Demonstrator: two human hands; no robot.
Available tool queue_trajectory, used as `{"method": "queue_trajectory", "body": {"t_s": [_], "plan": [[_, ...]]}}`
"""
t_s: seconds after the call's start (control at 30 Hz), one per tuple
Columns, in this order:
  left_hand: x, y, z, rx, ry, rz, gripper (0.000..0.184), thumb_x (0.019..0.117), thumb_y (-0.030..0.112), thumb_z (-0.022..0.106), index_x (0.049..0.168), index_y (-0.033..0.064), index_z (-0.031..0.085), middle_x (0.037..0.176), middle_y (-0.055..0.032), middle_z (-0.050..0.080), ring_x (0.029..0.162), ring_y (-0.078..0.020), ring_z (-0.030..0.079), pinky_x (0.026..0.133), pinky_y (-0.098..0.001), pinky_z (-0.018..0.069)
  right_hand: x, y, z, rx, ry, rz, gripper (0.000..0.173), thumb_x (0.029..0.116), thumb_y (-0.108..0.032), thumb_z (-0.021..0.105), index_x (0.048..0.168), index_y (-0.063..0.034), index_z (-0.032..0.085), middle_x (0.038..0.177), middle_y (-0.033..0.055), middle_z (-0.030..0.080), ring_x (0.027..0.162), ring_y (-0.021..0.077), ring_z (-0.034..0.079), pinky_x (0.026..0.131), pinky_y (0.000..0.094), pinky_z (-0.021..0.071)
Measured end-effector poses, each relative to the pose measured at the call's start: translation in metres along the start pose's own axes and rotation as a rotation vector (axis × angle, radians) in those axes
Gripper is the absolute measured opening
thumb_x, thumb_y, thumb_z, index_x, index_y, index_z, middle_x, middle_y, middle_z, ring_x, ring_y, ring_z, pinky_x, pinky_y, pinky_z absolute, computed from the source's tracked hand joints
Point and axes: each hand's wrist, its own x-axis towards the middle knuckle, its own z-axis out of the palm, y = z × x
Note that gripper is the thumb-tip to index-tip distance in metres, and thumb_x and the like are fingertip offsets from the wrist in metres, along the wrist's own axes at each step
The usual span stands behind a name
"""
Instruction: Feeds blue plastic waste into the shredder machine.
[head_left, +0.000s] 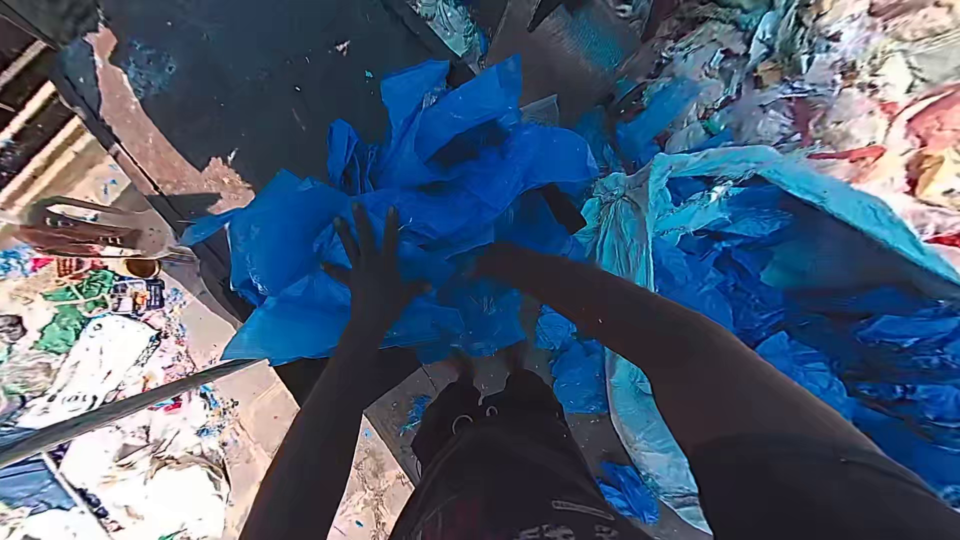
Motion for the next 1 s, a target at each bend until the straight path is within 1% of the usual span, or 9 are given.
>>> {"method": "queue_trajectory", "body": {"t_s": [0.07,0.1,0.17,0.3,0.43,0.63,0.7,0.83,1.0], "plan": [[0.011,0.002,0.018,0.025,-0.01,0.018,0.126,0.0652,0.053,0.093,0.165,0.0289,0.021,0.173,-0.0172,-0.004,0.154,-0.0543,-0.008,0.096,-0.0953,0.0062,-0.03,0.006,0.005,0.131,0.287,-0.165,0.025,0.1052,-0.012,0.052,0.103,0.0047,0.071,0.102,0.0247,0.07,0.103,0.0432,0.066,0.092,0.0617,0.0472],[0.013,0.003,0.022,0.041,-0.018,0.022,0.125,0.0661,0.052,0.093,0.165,0.0269,0.021,0.173,-0.0181,-0.005,0.154,-0.0547,-0.007,0.097,-0.095,0.0062,-0.045,0.014,0.014,0.246,0.444,-0.221,0.025,0.1061,-0.012,0.05,0.106,0.0042,0.069,0.103,0.0224,0.069,0.104,0.0393,0.066,0.094,0.0565,0.0481],[0.016,0.005,0.028,0.078,-0.053,0.001,0.124,0.0661,0.051,0.093,0.165,0.0246,0.023,0.172,-0.0187,-0.008,0.154,-0.0546,-0.01,0.097,-0.0949,0.0047,-0.082,0.036,0.051,0.556,0.682,-0.227,0.035,0.1093,-0.018,0.046,0.134,0.0005,0.063,0.133,0.0197,0.064,0.127,0.0316,0.06,0.111,0.0464,0.046],[0.018,0.008,0.031,0.129,-0.083,-0.021,0.121,0.0665,0.049,0.094,0.163,0.0181,0.029,0.171,-0.0213,-0.008,0.154,-0.0544,-0.01,0.097,-0.0954,0.0037,-0.148,0.072,0.166,1.103,1.043,0.232,0.033,0.1081,-0.017,0.051,0.136,-0.0019,0.061,0.128,0.0178,0.067,0.111,0.0279,0.069,0.096,0.045,0.0561],[0.021,0.015,0.03,0.197,-0.13,-0.077,0.116,0.0657,0.048,0.095,0.158,0.0085,0.037,0.171,-0.0203,-0.011,0.155,-0.0518,-0.01,0.098,-0.0942,0.0116,-0.179,0.095,0.307,1.332,0.834,0.787,0.037,0.1098,-0.02,0.044,0.133,0.0041,0.06,0.124,0.0242,0.067,0.112,0.0342,0.067,0.101,0.0499,0.0512],[0.026,0.028,0.028,0.27,-0.177,-0.153,0.109,0.0656,0.046,0.096,0.152,0.0029,0.045,0.172,-0.0194,-0.011,0.156,-0.048,-0.01,0.102,-0.0915,0.0136,-0.217,0.057,0.519,1.541,0.127,0.959,0.038,0.1083,-0.025,0.05,0.131,0.0034,0.061,0.127,0.0268,0.065,0.116,0.0402,0.065,0.099,0.058,0.0505],[0.024,0.029,0.027,0.278,-0.189,-0.165,0.111,0.0665,0.047,0.095,0.154,0.0039,0.042,0.171,-0.0197,-0.012,0.156,-0.0486,-0.01,0.102,-0.0914,0.0133,-0.237,0.038,0.541,1.509,-0.008,1.013,0.037,0.1074,-0.023,0.052,0.127,0.007,0.063,0.129,0.0293,0.063,0.121,0.042,0.062,0.102,0.0585,0.0477],[0.025,0.023,0.03,0.295,-0.175,-0.166,0.113,0.0651,0.05,0.095,0.155,0.0071,0.042,0.172,-0.0182,-0.011,0.157,-0.0478,-0.008,0.102,-0.0904,0.0161,-0.25,0.028,0.554,1.676,0.038,1.127,0.035,0.1086,-0.022,0.049,0.126,0.0054,0.062,0.123,0.0268,0.066,0.111,0.0386,0.066,0.094,0.0552,0.0521],[0.026,0.016,0.034,0.282,-0.165,-0.159,0.112,0.0649,0.052,0.094,0.154,0.0081,0.043,0.172,-0.0182,-0.011,0.157,-0.0473,-0.009,0.102,-0.0911,0.0155,-0.236,0.067,0.519,1.872,0.377,1.062,0.039,0.1103,-0.027,0.048,0.136,0.0025,0.056,0.12,0.0241,0.067,0.103,0.0342,0.069,0.087,0.0508,0.0554]]}}
